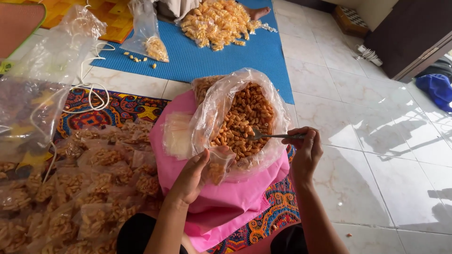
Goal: Manually scooping nuts from a large bulk bag into smaller individual plastic bags using a spoon.
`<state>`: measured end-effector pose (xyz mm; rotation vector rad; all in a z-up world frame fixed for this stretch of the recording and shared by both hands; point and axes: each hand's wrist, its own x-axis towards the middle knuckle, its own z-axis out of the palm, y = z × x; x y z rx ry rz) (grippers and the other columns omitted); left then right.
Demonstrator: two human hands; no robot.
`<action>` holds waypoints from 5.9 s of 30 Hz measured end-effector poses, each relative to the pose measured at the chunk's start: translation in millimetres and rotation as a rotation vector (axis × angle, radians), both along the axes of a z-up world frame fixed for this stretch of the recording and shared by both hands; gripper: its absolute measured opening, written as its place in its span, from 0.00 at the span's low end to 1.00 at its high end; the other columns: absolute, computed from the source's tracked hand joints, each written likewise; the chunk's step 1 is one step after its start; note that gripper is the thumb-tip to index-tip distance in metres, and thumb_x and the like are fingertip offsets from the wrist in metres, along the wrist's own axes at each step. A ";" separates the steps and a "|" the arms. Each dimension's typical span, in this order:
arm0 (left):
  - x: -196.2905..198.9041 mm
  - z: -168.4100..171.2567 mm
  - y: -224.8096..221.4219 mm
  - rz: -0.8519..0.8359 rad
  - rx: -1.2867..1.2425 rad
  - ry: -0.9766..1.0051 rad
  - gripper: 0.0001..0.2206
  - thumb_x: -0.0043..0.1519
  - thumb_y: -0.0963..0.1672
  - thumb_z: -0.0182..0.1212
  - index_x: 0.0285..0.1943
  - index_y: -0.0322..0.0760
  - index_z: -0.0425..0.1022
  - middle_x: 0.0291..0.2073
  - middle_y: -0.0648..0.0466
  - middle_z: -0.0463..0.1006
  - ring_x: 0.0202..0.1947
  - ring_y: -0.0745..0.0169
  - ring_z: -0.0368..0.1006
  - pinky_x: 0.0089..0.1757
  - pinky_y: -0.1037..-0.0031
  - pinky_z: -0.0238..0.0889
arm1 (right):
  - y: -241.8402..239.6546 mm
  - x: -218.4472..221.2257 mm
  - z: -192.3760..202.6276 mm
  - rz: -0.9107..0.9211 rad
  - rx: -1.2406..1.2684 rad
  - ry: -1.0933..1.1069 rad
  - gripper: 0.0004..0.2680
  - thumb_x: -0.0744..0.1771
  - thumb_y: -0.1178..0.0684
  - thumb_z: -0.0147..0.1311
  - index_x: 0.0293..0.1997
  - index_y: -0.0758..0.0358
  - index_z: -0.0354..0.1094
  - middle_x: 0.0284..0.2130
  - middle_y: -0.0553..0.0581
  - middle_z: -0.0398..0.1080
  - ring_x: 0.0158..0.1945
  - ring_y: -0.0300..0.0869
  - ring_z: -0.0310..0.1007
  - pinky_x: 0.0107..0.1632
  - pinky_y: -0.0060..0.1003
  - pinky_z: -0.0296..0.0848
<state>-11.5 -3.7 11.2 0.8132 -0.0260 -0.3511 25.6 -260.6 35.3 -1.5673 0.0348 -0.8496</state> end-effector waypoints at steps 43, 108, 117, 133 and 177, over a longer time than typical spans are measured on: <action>14.9 -38.3 -0.3 -0.229 0.005 -0.204 0.24 0.69 0.53 0.48 0.65 0.33 0.70 0.48 0.43 0.82 0.47 0.56 0.80 0.48 0.63 0.73 | 55.3 -31.2 49.5 0.437 -0.557 -0.268 0.16 0.74 0.52 0.33 0.38 0.66 0.71 0.25 0.58 0.77 0.24 0.43 0.76 0.37 0.39 0.79; 6.3 -16.7 18.8 -0.186 -0.151 -0.115 0.29 0.61 0.52 0.60 0.65 0.26 0.70 0.43 0.46 0.83 0.27 0.65 0.77 0.30 0.76 0.72 | 36.5 -19.3 -38.8 0.192 -0.214 -0.016 0.09 0.74 0.57 0.33 0.42 0.71 0.59 0.39 0.62 0.72 0.38 0.46 0.78 0.46 0.38 0.82; 6.9 -38.4 5.7 -0.304 -0.056 -0.125 0.22 0.64 0.50 0.58 0.61 0.29 0.75 0.40 0.49 0.83 0.31 0.69 0.77 0.38 0.78 0.70 | 42.2 -19.3 -46.5 0.338 0.214 0.101 0.09 0.74 0.55 0.34 0.42 0.67 0.60 0.43 0.63 0.73 0.43 0.49 0.78 0.52 0.43 0.78; 7.5 -25.9 4.6 -0.170 -0.035 -0.050 0.18 0.68 0.51 0.53 0.44 0.30 0.77 0.27 0.42 0.82 0.26 0.54 0.80 0.31 0.67 0.73 | 8.2 -3.7 -17.2 0.092 0.106 0.006 0.13 0.75 0.53 0.30 0.48 0.68 0.65 0.38 0.67 0.75 0.33 0.46 0.79 0.46 0.39 0.81; 10.0 -48.0 7.0 -0.246 -0.048 -0.196 0.27 0.59 0.51 0.64 0.63 0.29 0.74 0.45 0.47 0.81 0.34 0.68 0.75 0.37 0.80 0.66 | 36.8 -88.3 42.4 0.333 -0.512 -0.205 0.11 0.74 0.56 0.33 0.47 0.74 0.62 0.42 0.66 0.76 0.38 0.45 0.78 0.47 0.37 0.81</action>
